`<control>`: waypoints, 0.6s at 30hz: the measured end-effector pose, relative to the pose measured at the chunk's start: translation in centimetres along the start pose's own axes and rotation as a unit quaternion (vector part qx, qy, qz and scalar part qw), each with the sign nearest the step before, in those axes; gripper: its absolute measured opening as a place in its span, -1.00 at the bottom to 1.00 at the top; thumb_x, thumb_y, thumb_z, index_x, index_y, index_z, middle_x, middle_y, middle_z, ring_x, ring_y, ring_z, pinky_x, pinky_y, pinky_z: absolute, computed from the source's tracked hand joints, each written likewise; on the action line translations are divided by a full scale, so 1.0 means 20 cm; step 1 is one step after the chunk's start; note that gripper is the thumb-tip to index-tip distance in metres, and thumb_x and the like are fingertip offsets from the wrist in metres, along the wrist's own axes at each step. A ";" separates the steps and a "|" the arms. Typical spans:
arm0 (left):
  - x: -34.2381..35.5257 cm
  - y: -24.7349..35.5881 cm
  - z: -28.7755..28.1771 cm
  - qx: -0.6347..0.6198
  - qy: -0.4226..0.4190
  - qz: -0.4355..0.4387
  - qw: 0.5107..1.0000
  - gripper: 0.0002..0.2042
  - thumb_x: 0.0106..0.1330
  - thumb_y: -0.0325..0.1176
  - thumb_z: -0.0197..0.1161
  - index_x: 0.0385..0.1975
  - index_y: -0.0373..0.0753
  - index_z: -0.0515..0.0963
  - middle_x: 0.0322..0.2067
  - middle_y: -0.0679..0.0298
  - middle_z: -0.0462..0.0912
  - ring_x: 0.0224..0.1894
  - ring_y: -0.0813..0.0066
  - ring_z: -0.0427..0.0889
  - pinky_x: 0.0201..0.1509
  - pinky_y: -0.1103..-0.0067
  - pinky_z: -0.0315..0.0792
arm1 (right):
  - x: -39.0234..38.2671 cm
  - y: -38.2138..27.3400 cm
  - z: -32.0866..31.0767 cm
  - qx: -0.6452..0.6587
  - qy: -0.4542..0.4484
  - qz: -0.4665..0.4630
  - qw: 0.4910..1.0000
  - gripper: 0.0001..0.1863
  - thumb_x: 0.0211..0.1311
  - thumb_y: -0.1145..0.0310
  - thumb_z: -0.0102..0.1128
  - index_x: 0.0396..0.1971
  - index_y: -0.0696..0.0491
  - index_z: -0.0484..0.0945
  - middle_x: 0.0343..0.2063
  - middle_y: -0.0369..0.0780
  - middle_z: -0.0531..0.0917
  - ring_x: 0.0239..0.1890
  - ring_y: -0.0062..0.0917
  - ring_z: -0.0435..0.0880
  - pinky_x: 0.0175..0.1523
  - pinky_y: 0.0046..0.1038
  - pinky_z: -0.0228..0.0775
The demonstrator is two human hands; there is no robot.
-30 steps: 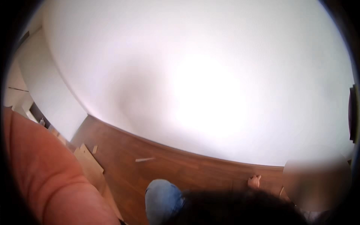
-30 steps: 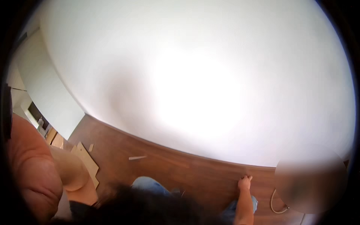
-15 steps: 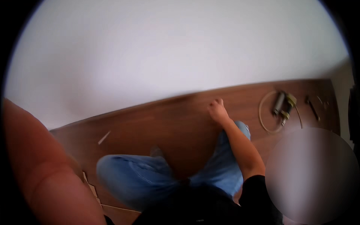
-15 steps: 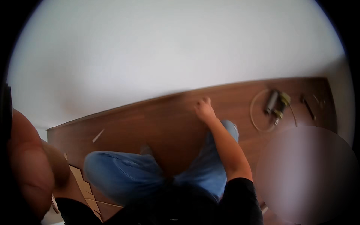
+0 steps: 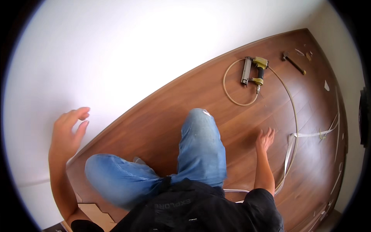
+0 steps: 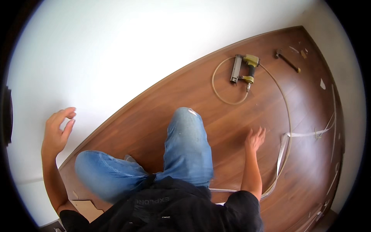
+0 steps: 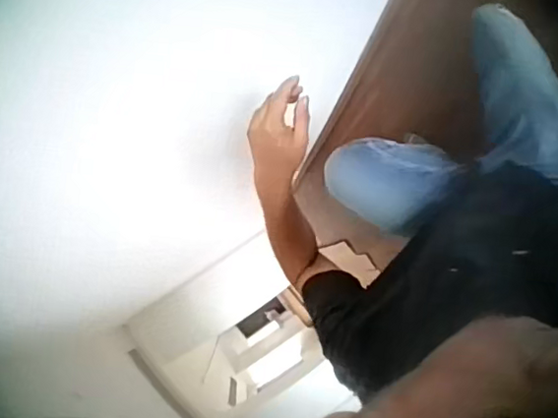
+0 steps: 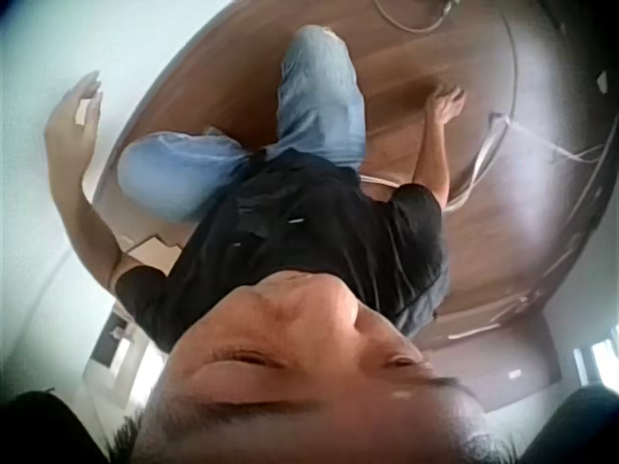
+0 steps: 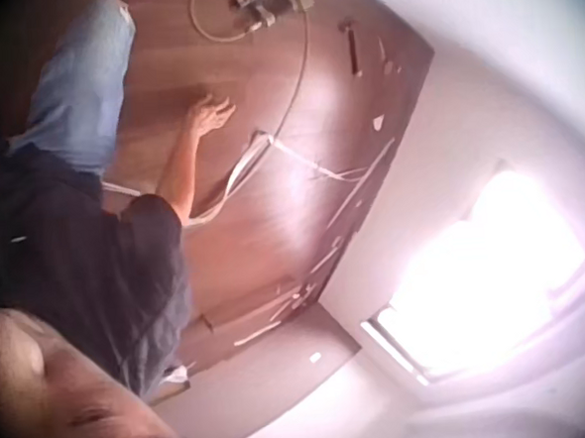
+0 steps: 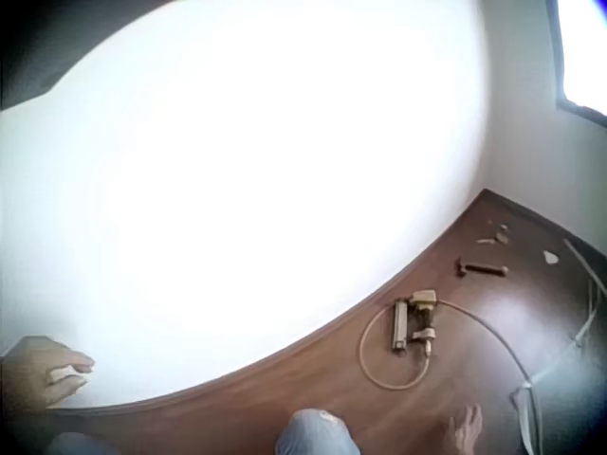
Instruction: The person installs a skirting board along a wall by applying adhesive tape to a wooden strip, positioning it against the wall, and securing it using a hammer and a pneumatic nail gun.
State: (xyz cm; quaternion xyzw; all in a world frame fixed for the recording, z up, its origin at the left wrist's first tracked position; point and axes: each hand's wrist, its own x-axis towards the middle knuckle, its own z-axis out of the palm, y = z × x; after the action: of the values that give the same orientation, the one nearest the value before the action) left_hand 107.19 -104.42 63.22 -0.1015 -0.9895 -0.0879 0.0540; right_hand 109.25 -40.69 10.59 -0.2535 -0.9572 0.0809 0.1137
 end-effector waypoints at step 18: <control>0.82 -0.15 1.44 0.171 -0.383 0.250 0.872 -0.85 0.44 -0.23 0.23 -0.21 -0.10 0.69 -0.24 0.28 0.74 0.01 0.30 0.64 0.21 0.33 0.40 | -0.24 0.27 0.08 -0.069 -0.050 0.010 0.996 -0.39 0.52 0.08 0.05 0.45 0.03 0.34 0.52 -0.13 0.27 0.55 -0.18 0.17 0.59 -0.11 -0.04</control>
State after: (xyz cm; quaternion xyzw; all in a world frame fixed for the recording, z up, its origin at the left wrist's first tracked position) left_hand 88.10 -98.87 36.49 -0.3608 -0.8735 0.1447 -0.2930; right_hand 115.42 -38.71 7.13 -0.2659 -0.9625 0.0283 0.0466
